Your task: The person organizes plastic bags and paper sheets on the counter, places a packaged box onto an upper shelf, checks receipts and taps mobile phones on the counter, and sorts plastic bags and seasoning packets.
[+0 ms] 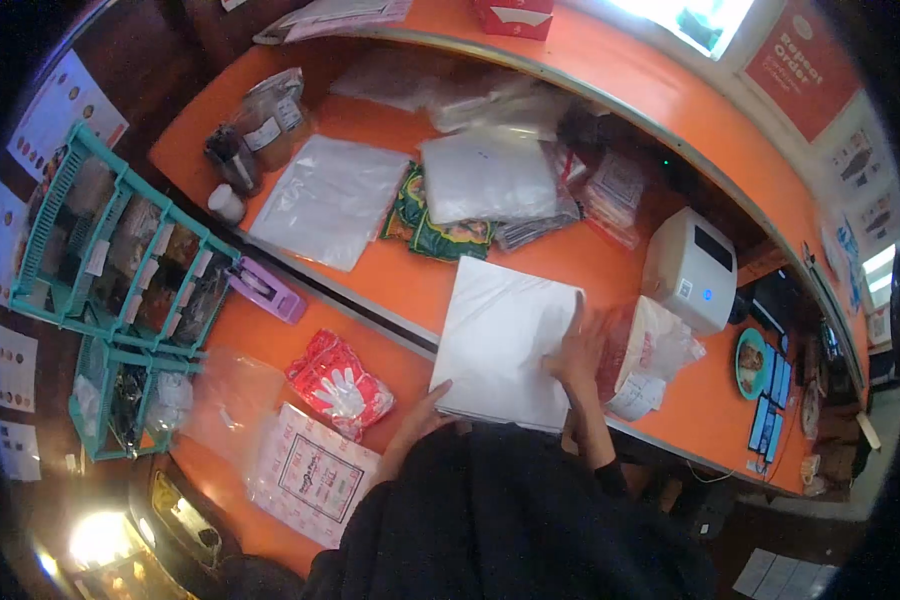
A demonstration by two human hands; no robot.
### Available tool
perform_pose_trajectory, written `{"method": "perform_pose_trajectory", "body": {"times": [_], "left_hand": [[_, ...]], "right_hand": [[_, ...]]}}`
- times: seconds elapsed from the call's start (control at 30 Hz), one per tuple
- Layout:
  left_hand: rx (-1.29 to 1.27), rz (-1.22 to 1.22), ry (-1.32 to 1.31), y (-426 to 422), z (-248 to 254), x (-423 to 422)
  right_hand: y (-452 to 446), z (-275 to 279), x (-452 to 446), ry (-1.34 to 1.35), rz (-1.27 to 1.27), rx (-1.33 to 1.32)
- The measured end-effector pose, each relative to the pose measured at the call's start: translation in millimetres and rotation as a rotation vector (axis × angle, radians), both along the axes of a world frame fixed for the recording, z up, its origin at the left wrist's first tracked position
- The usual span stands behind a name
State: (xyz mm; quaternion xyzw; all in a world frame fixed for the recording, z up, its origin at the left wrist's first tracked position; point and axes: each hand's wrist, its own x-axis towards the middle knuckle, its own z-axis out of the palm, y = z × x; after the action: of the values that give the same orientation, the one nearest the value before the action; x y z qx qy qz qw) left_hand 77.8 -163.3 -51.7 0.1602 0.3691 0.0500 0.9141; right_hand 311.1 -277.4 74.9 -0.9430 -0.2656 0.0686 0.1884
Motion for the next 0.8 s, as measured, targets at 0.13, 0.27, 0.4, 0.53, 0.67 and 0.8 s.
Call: {"method": "perform_pose_trajectory", "body": {"times": [0.13,0.27,0.4,0.53,0.67,0.8], "left_hand": [[0.363,0.046,0.123,-10.9,13.9,5.3],[0.674,-0.035,0.273,-15.1,26.4,4.8],[1.139,0.050,0.337,-15.7,29.3,9.4],[1.231,-0.006,0.528,-14.9,49.2,17.1],[1.251,-0.095,0.609,-8.0,62.9,21.3],[1.463,-0.327,0.591,7.2,53.7,16.4]], "right_hand": [[47.5,-32.4,45.7,-0.298,0.456,-0.070],[96.6,-48.6,62.9,-0.153,0.564,0.031],[99.6,-57.0,48.7,-0.161,0.498,0.154],[96.4,-59.3,44.7,-0.188,0.415,0.161],[91.3,-67.0,50.8,-0.162,0.390,0.218],[79.8,-74.1,48.7,-0.112,0.381,0.385]]}}
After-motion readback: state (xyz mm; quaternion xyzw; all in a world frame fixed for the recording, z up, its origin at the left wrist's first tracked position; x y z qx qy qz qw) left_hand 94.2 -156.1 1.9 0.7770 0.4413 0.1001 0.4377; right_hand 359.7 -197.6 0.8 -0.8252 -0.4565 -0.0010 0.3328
